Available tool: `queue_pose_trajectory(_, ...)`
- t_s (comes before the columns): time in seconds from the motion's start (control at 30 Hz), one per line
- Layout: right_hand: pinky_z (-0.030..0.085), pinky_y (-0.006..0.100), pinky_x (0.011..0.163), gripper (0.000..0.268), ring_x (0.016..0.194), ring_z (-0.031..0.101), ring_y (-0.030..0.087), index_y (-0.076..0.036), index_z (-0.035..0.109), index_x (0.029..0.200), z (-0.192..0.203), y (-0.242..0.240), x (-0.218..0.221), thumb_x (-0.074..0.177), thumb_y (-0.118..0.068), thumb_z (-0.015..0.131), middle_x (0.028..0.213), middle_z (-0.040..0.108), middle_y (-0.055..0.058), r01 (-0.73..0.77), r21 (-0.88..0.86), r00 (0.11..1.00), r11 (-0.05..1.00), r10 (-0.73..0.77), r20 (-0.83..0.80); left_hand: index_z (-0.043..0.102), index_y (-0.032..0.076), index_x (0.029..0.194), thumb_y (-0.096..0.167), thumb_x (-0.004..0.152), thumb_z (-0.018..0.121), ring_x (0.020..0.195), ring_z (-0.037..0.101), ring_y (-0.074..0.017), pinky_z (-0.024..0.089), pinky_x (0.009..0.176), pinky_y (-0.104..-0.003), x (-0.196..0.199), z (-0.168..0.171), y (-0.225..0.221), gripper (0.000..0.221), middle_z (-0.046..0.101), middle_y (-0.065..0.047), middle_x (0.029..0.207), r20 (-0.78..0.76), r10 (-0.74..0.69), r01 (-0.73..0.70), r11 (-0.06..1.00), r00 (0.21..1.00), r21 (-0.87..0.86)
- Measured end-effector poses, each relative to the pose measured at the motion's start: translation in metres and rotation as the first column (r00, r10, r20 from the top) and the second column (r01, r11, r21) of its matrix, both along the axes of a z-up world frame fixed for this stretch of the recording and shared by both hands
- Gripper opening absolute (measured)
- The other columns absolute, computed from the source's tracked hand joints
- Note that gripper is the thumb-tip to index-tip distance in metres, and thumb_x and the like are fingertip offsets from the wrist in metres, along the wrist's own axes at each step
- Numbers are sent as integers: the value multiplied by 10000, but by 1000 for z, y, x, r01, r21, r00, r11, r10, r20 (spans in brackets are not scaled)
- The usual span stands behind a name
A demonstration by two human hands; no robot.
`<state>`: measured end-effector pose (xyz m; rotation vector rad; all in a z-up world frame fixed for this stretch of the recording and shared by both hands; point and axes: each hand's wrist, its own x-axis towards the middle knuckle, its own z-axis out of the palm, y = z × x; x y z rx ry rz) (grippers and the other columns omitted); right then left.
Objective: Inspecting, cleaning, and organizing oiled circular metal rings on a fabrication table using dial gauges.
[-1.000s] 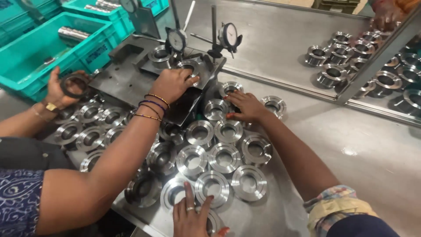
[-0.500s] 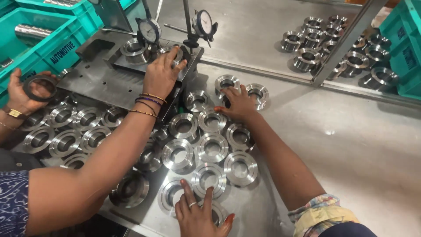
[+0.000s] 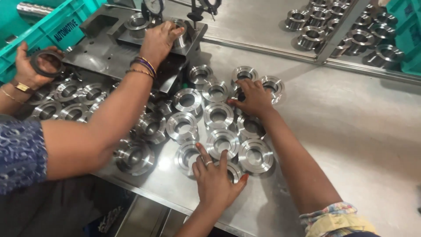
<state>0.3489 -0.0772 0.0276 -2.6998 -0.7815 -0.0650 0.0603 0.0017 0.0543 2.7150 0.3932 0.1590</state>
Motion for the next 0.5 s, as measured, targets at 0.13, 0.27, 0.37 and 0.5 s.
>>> queue_pose_trajectory(0.13,362,660,1048,888,1451,376,278,-286,478,1469,8,-20,-24,750,-776,656,1545,473,-40,-11,27,1000,1000,12,-20,523,98,1424,639,662,803,1309,345,-529,234,1134,-595,10,-5,-4,975,40,-451,1558,4,-46,46,999,999,-29)
queue_pose_trajectory(0.27,362,632,1050,881,1413,413,293,-248,498,1456,-3,-40,-32,764,-772,650,1549,474,-12,-84,41,996,996,83,36,527,101,1423,774,573,829,1362,292,-570,227,1139,-616,11,-13,-4,1125,45,-445,1564,61,-121,118,992,991,48)
queue_pose_trajectory(0.37,379,601,1026,892,1402,426,314,-227,507,1456,-4,-59,-46,770,-781,634,1559,463,21,-137,41,988,990,133,80,474,115,1469,796,510,847,1379,254,-592,209,1150,-618,11,2,-10,1234,28,-448,1560,14,-145,145,988,989,54)
queue_pose_trajectory(0.5,382,577,992,928,1391,416,356,-212,515,1450,1,-86,-68,733,-789,633,1554,455,46,-186,20,977,982,183,106,275,157,1625,800,444,887,1433,108,-666,139,1142,-629,15,19,-25,1478,-75,-448,1586,-240,-190,198,980,952,9)
